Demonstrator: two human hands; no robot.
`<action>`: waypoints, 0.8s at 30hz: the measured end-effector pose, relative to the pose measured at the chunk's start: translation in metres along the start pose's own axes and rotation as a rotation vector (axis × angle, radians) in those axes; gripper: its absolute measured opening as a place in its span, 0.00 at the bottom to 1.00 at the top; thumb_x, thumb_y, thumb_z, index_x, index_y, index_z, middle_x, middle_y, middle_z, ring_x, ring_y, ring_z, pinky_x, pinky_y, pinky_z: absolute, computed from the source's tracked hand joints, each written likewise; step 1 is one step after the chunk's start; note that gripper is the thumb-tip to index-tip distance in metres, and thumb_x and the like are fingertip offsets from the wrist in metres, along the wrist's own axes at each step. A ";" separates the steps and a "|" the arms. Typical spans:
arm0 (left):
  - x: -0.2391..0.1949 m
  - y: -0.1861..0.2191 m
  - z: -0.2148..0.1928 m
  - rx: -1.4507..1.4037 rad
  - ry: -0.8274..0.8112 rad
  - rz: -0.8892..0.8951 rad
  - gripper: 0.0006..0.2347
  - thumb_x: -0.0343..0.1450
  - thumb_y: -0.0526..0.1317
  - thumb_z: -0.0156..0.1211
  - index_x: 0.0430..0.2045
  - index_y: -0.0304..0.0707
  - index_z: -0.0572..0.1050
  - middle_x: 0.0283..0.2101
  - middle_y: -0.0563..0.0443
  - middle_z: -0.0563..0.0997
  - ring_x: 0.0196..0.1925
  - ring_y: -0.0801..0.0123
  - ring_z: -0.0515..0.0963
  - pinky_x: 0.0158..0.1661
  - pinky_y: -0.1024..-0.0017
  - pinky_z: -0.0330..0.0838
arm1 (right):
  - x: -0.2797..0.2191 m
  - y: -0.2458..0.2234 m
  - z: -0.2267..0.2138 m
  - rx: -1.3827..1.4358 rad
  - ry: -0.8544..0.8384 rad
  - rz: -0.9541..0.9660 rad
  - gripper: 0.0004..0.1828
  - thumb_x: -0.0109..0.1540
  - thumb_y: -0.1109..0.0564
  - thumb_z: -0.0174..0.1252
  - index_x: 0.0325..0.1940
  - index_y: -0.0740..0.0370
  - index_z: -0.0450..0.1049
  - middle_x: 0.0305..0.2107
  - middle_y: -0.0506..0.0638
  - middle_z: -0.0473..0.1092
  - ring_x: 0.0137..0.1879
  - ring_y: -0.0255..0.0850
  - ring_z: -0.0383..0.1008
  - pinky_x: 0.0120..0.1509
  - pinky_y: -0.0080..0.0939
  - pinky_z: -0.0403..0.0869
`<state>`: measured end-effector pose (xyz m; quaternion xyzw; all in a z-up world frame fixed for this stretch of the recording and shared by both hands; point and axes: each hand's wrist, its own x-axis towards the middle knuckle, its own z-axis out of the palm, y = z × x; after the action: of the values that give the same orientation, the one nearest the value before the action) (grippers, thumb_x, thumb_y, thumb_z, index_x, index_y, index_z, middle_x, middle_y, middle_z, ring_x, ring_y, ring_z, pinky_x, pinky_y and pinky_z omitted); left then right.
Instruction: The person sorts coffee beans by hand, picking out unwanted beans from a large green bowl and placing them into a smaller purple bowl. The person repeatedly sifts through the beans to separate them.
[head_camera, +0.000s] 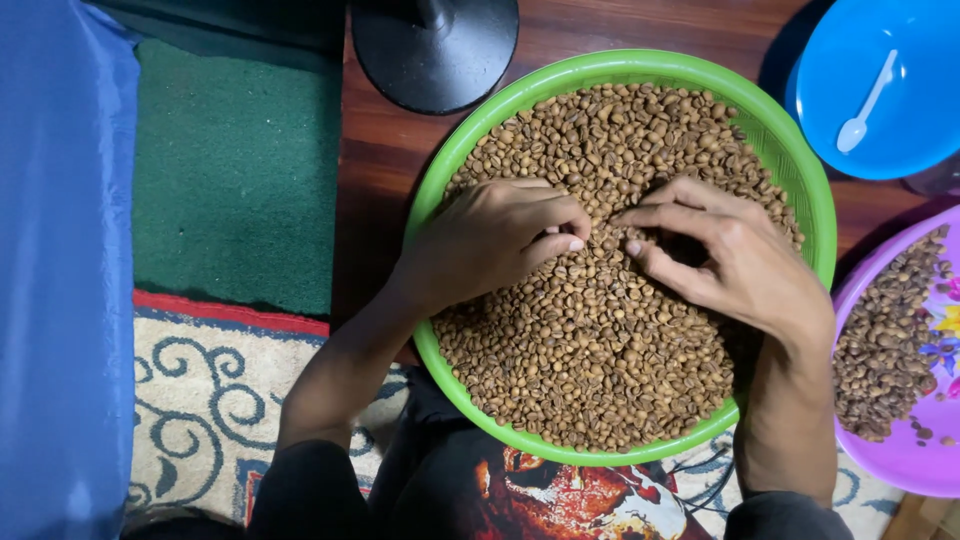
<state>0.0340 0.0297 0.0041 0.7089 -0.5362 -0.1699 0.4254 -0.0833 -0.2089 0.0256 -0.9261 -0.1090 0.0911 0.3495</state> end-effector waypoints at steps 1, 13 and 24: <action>0.001 0.000 0.001 0.000 -0.002 0.001 0.02 0.74 0.36 0.59 0.35 0.41 0.74 0.35 0.53 0.81 0.37 0.59 0.80 0.43 0.62 0.70 | 0.000 0.001 0.000 0.001 0.002 0.001 0.21 0.68 0.46 0.52 0.56 0.61 0.79 0.45 0.53 0.74 0.48 0.45 0.76 0.57 0.49 0.73; -0.005 -0.007 0.014 0.087 -0.050 0.125 0.14 0.70 0.37 0.69 0.48 0.46 0.73 0.39 0.52 0.79 0.42 0.57 0.78 0.46 0.60 0.68 | 0.002 -0.012 -0.006 0.033 0.123 -0.064 0.11 0.70 0.55 0.55 0.48 0.66 0.76 0.38 0.54 0.77 0.42 0.45 0.78 0.51 0.43 0.71; 0.004 0.009 -0.007 0.014 0.160 0.209 0.11 0.73 0.42 0.69 0.42 0.36 0.75 0.37 0.49 0.79 0.41 0.58 0.77 0.46 0.61 0.70 | -0.002 0.001 0.002 0.023 -0.046 -0.133 0.17 0.66 0.48 0.54 0.51 0.60 0.80 0.42 0.51 0.77 0.46 0.45 0.79 0.53 0.48 0.76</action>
<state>0.0347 0.0289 0.0166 0.6634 -0.5727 -0.0638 0.4774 -0.0856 -0.2087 0.0239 -0.9104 -0.1774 0.0900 0.3629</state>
